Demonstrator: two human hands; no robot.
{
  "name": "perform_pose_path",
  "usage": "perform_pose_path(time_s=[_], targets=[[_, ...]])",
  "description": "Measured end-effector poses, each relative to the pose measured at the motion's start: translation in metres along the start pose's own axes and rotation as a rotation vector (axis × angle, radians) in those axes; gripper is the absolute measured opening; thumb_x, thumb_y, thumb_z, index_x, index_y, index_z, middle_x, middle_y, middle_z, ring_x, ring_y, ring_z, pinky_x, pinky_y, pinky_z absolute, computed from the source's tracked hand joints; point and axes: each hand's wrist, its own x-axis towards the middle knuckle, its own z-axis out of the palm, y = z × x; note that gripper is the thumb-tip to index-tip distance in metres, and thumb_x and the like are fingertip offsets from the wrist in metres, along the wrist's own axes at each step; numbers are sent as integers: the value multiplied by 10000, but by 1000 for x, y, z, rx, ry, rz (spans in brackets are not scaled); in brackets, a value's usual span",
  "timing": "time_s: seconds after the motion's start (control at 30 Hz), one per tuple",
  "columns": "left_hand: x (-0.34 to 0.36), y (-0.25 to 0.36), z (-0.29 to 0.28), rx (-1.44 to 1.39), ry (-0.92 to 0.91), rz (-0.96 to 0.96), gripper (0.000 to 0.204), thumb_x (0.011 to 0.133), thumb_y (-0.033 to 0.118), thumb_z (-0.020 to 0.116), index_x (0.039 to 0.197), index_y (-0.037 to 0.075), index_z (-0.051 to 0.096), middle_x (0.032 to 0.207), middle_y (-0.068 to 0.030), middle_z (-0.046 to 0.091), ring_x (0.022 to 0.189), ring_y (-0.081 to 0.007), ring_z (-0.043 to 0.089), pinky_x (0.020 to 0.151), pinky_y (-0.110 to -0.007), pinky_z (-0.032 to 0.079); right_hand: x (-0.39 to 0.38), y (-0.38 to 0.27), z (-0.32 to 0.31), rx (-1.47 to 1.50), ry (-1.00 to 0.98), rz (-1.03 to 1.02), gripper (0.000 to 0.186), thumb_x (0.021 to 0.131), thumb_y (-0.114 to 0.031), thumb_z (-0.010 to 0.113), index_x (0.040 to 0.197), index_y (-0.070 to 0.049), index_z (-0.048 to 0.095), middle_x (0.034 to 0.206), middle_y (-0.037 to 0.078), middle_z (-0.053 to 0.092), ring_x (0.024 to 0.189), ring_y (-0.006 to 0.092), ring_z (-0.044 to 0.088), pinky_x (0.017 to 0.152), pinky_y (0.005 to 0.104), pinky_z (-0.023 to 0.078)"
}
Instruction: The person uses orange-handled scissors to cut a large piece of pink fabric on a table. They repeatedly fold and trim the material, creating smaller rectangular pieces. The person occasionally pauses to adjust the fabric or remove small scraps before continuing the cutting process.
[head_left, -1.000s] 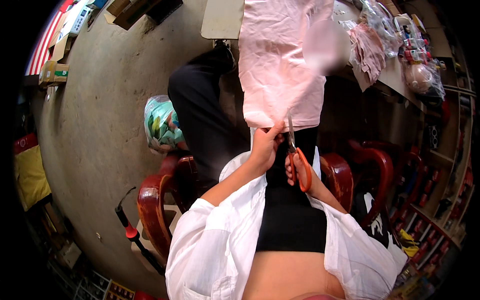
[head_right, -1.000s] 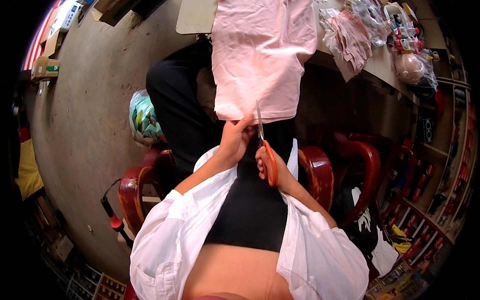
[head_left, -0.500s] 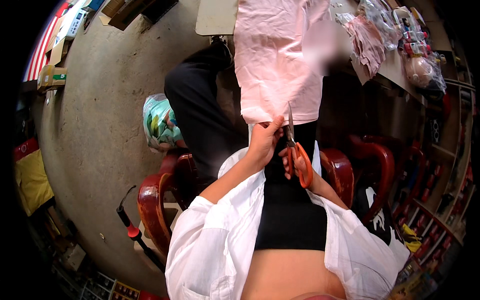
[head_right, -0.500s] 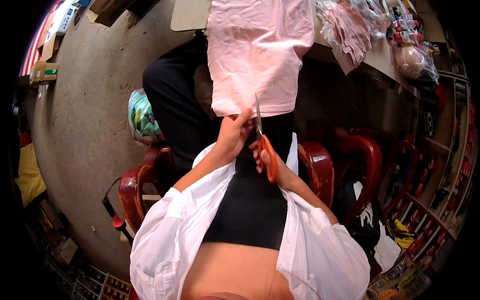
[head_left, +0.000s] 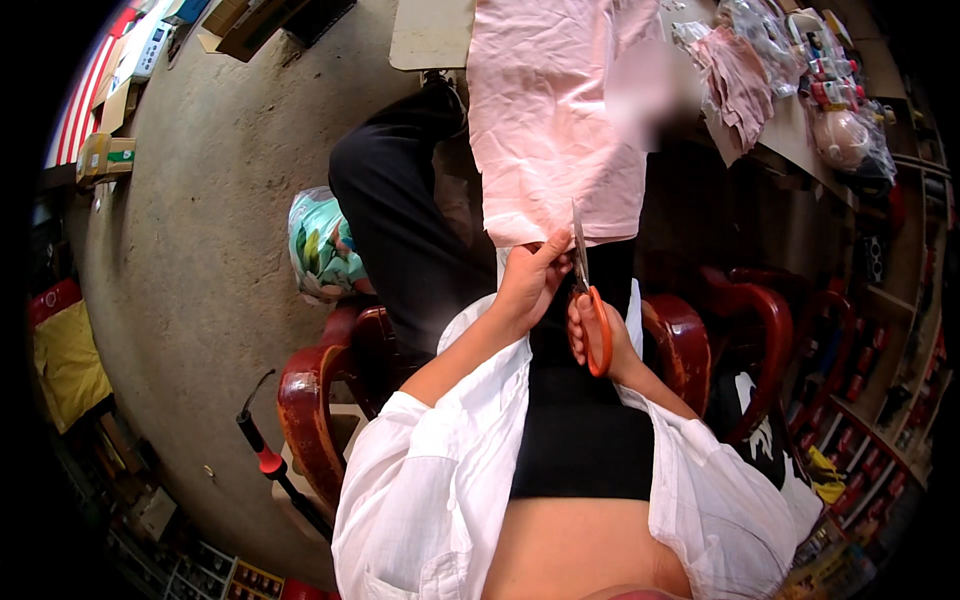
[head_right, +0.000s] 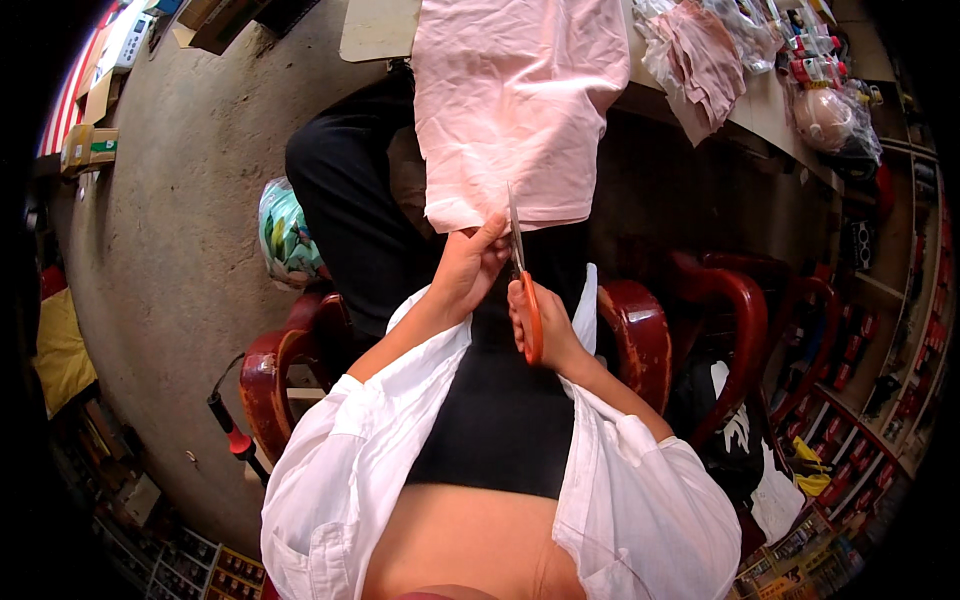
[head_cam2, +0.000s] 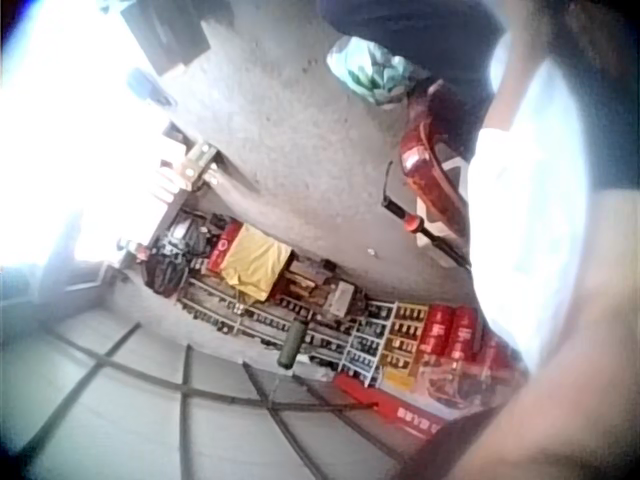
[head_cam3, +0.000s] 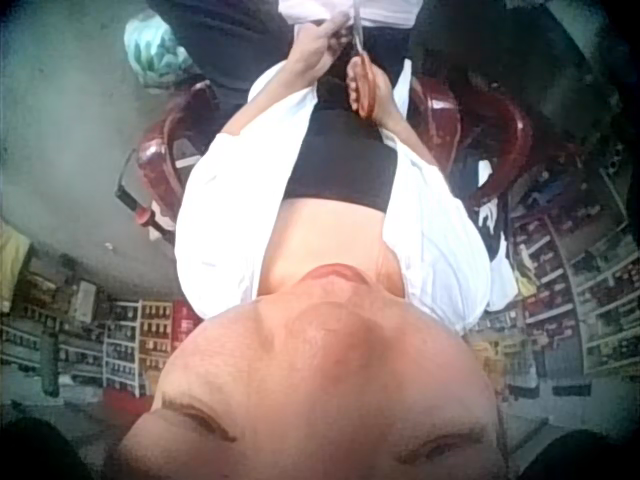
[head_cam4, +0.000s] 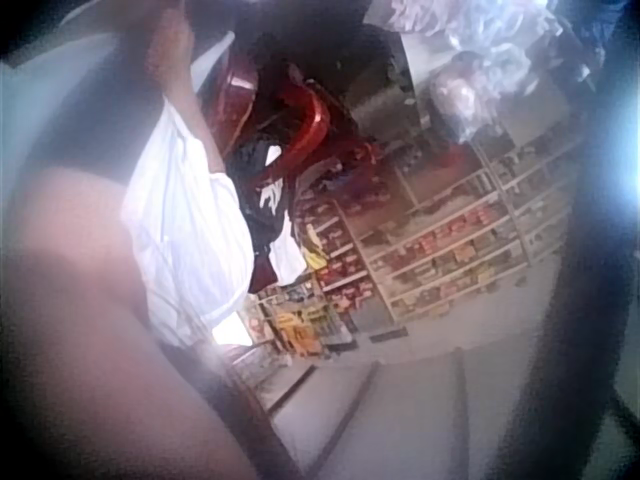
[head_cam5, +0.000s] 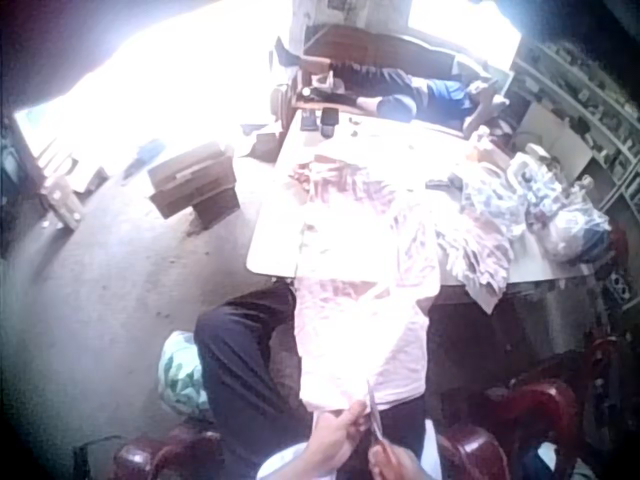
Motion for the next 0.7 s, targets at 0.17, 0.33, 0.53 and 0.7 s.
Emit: perform_pose_path(time_s=[0.17, 0.33, 0.53, 0.7], targets=[[1, -3, -5, -15, 18, -12, 131, 865, 161, 654, 898, 50, 591, 781, 7, 567, 653, -83, 453, 624, -222, 384, -4, -2, 3, -125, 8, -39, 444, 919, -515, 464, 744, -113, 392, 550, -35, 390, 401, 68, 406, 357, 204, 354], [0, -1, -6, 4, 33, 2, 127, 862, 155, 655, 900, 50, 594, 792, 3, 578, 651, -83, 458, 622, -222, 385, -4, -1, 3, -74, 28, -5, 430, 931, -496, 447, 797, -88, 448, 561, -33, 401, 400, 72, 407, 368, 205, 358], [-11, -3, -4, 44, -33, -109, 198, 855, 177, 663, 965, 74, 535, 782, 8, 536, 650, -98, 450, 572, -259, 375, 9, -1, -10, 68, -39, -75, 438, 933, -479, 447, 1061, -61, 473, 769, -11, 448, 605, 74, 456, 497, 217, 419], [-11, 1, -3, 61, -66, -61, 199, 865, 185, 648, 978, 74, 529, 778, 1, 539, 644, -106, 455, 553, -269, 363, 9, -15, -13, -193, -102, -145, 605, 900, -590, 413, 1187, -59, 442, 904, 18, 436, 784, 102, 468, 629, 247, 459]])
